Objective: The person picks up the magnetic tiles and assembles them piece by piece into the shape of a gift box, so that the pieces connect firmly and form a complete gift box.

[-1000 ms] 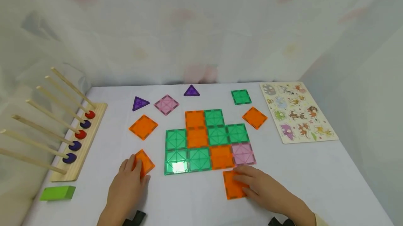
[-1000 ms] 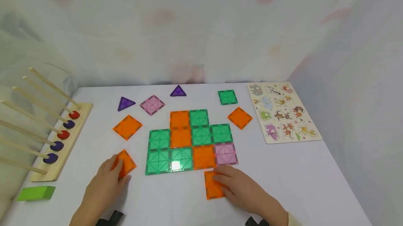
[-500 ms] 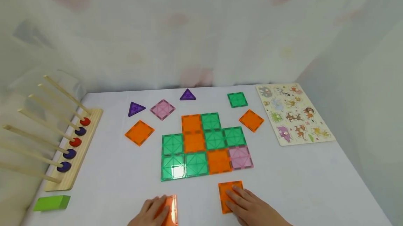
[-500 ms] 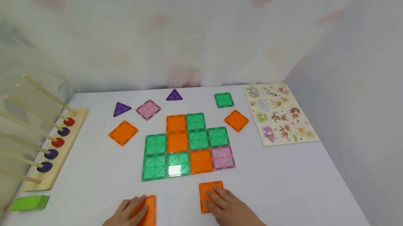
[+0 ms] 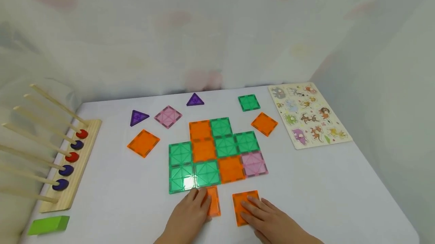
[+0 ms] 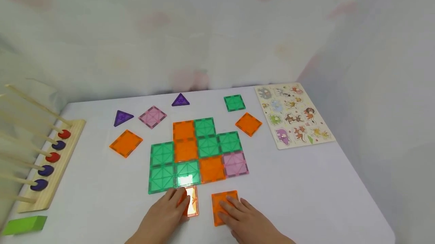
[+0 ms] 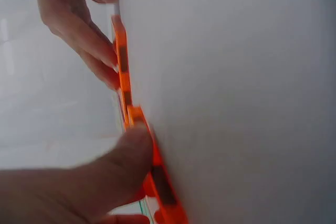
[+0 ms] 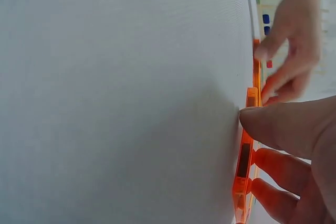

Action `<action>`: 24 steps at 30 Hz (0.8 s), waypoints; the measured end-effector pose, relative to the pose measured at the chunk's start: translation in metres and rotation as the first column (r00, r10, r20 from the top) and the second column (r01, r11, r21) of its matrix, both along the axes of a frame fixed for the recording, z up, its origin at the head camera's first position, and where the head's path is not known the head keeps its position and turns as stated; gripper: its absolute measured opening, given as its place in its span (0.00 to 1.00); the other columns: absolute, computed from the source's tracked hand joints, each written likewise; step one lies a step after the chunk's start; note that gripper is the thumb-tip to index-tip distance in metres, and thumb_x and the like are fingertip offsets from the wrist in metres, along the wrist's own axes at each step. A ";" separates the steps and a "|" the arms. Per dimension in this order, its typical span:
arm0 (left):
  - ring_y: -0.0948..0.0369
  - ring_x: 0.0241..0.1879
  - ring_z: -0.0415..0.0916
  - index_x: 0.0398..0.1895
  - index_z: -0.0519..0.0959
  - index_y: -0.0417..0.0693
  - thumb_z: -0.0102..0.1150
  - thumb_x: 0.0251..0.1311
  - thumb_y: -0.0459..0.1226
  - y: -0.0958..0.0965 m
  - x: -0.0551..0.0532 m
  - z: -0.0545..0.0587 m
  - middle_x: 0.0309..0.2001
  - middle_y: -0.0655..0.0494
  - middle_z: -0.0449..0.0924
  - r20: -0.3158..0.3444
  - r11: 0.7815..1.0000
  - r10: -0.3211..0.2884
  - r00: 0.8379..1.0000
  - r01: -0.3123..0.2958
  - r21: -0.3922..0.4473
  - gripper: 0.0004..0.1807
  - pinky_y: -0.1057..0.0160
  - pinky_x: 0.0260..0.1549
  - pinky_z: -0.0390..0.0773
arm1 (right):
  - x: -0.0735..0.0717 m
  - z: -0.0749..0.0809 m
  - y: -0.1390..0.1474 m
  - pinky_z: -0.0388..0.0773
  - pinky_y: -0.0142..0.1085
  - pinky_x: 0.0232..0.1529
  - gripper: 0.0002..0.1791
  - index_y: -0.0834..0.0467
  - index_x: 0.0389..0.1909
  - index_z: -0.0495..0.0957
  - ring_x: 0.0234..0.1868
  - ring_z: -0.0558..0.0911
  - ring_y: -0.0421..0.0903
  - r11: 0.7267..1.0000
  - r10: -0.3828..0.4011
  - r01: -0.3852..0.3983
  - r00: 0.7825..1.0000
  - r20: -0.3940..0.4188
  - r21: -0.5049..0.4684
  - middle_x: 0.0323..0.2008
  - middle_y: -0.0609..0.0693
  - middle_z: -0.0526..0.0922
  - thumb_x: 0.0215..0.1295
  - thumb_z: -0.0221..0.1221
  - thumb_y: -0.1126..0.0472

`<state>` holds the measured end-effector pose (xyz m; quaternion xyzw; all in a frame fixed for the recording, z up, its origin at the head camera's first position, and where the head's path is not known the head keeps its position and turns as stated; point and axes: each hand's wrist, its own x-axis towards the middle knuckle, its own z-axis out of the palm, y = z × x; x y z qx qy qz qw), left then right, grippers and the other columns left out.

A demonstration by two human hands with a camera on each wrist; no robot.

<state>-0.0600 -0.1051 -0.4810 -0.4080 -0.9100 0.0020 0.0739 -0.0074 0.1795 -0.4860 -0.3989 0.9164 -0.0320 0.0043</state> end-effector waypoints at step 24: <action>0.58 0.40 0.68 0.44 0.83 0.46 0.66 0.48 0.56 0.015 -0.011 0.004 0.35 0.57 0.73 -0.011 0.999 0.048 0.999 -0.048 -0.006 0.27 0.67 0.42 0.77 | -0.048 0.019 -0.031 0.69 0.54 0.63 0.30 0.50 0.67 0.68 0.71 0.65 0.49 0.997 0.008 -0.013 0.998 0.068 0.075 0.70 0.49 0.65 0.65 0.58 0.49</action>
